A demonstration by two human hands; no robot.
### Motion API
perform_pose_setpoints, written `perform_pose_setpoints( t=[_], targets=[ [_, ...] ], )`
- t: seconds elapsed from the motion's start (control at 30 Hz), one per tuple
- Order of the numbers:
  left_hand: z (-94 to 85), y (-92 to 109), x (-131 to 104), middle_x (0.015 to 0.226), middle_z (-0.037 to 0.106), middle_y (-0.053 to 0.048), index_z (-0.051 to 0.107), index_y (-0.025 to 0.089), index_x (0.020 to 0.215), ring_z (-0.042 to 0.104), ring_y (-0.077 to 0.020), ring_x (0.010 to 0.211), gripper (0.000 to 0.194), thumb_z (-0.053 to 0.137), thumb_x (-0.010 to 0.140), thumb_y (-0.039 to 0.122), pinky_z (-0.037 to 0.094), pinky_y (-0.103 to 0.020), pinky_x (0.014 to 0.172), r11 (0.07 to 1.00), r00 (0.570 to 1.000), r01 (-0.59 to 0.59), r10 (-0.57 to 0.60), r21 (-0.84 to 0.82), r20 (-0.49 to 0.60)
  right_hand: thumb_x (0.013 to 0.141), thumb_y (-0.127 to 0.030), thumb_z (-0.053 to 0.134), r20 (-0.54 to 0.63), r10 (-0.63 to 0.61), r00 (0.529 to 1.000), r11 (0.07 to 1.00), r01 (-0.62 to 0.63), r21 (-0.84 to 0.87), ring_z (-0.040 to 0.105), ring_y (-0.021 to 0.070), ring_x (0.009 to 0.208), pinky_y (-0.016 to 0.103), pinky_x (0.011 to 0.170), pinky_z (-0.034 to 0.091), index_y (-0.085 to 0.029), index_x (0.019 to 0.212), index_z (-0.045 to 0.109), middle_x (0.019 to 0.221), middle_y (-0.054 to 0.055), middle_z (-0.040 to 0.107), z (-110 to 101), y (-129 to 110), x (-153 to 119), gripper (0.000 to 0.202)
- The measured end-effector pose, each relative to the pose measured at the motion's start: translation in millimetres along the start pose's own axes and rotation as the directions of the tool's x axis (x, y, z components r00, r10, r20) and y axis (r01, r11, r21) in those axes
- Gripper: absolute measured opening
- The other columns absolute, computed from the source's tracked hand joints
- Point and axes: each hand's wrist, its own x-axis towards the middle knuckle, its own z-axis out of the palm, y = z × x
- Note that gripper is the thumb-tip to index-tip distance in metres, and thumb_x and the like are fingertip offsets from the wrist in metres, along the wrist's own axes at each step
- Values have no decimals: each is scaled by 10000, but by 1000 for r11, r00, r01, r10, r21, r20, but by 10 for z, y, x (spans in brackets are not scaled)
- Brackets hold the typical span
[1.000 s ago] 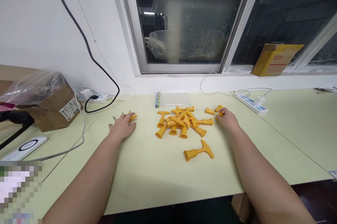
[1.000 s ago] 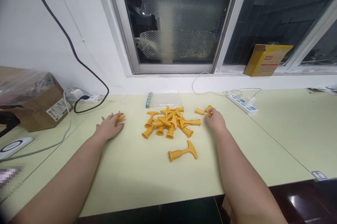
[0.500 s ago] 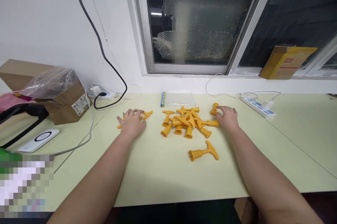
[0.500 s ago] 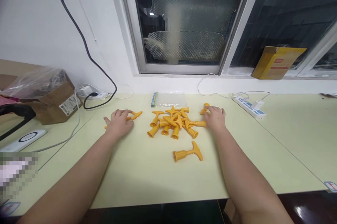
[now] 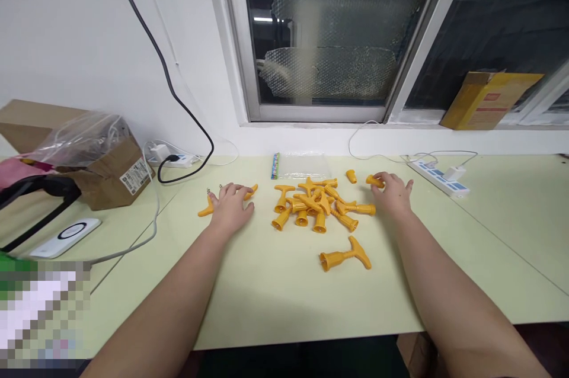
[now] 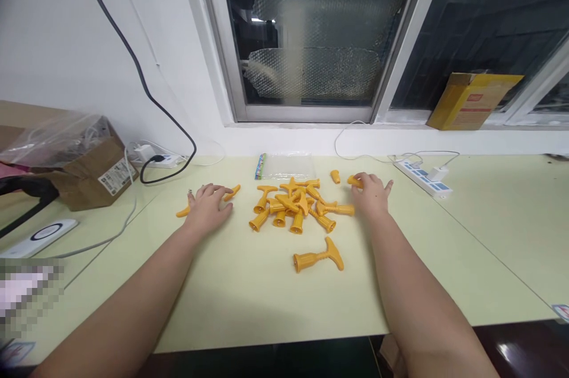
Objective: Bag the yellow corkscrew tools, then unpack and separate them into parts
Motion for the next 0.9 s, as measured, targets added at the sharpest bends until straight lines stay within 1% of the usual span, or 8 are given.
perform_pose_setpoints(
  t=[0.1,0.23,0.37,0.5,0.63,0.73,0.83,0.9],
  targets=[
    [-6,3,-7,1377,577,-117,652,295,1215,329,-377,1445,364,505,886,347,124,-756,1176,1000,1000,-8,8,-14,-4,849,-348,566,-188,93,978,988,-67,140,584,259,1058,482,1091,385,-217,1084,687,1111,111,590,-107,142,0,296],
    [6,-12,-2,1358,591,-110,662,299,1202,364,-383,1417,361,516,877,356,157,-743,1171,999,1000,-26,26,-36,6,859,-360,536,-267,319,909,943,-275,188,585,252,1030,380,954,462,-209,1212,628,1165,136,586,-216,467,1,394],
    [17,-36,2,1362,599,-107,660,303,1192,385,-382,1405,353,524,871,357,171,-729,1169,999,1000,-18,19,-47,24,739,-342,646,-107,551,828,834,-538,123,599,327,954,464,837,474,-205,1026,652,1018,161,640,-173,743,17,318],
    [24,-56,6,1346,607,-105,671,300,1174,409,-387,1395,344,528,866,355,210,-707,1164,998,1000,-22,23,-50,15,626,-372,743,-16,622,783,782,-619,68,594,416,1005,540,820,472,-192,1045,641,1060,209,645,-107,789,33,467],
    [38,-61,16,1338,608,-105,670,298,1178,412,-387,1387,345,529,868,353,201,-715,1160,999,1000,-22,22,-40,12,769,-420,636,-243,480,843,877,-471,97,499,405,1238,546,1017,404,-201,1215,588,1282,210,587,-156,574,0,499],
    [39,-44,16,1341,608,-108,669,293,1182,407,-380,1386,343,531,871,338,193,-707,1167,999,999,-32,33,-40,10,883,-374,499,-309,211,927,975,-176,137,548,308,1173,458,1049,404,-198,1185,592,1208,146,622,-132,248,-12,362],
    [34,-9,1,1324,613,-106,671,290,1181,410,-371,1383,340,526,876,333,196,-688,1182,997,998,-60,61,-55,4,886,-348,519,-43,-98,994,978,104,180,608,251,1076,389,983,465,-214,1167,639,1221,109,639,26,-142,48,333],
    [31,14,-14,1305,618,-100,672,290,1186,415,-366,1376,343,526,880,339,204,-680,1188,994,997,-81,81,-75,0,907,-351,530,201,-201,959,972,169,164,589,247,1188,372,1031,449,-242,1210,667,1311,97,632,168,-366,143,350]
  ],
)
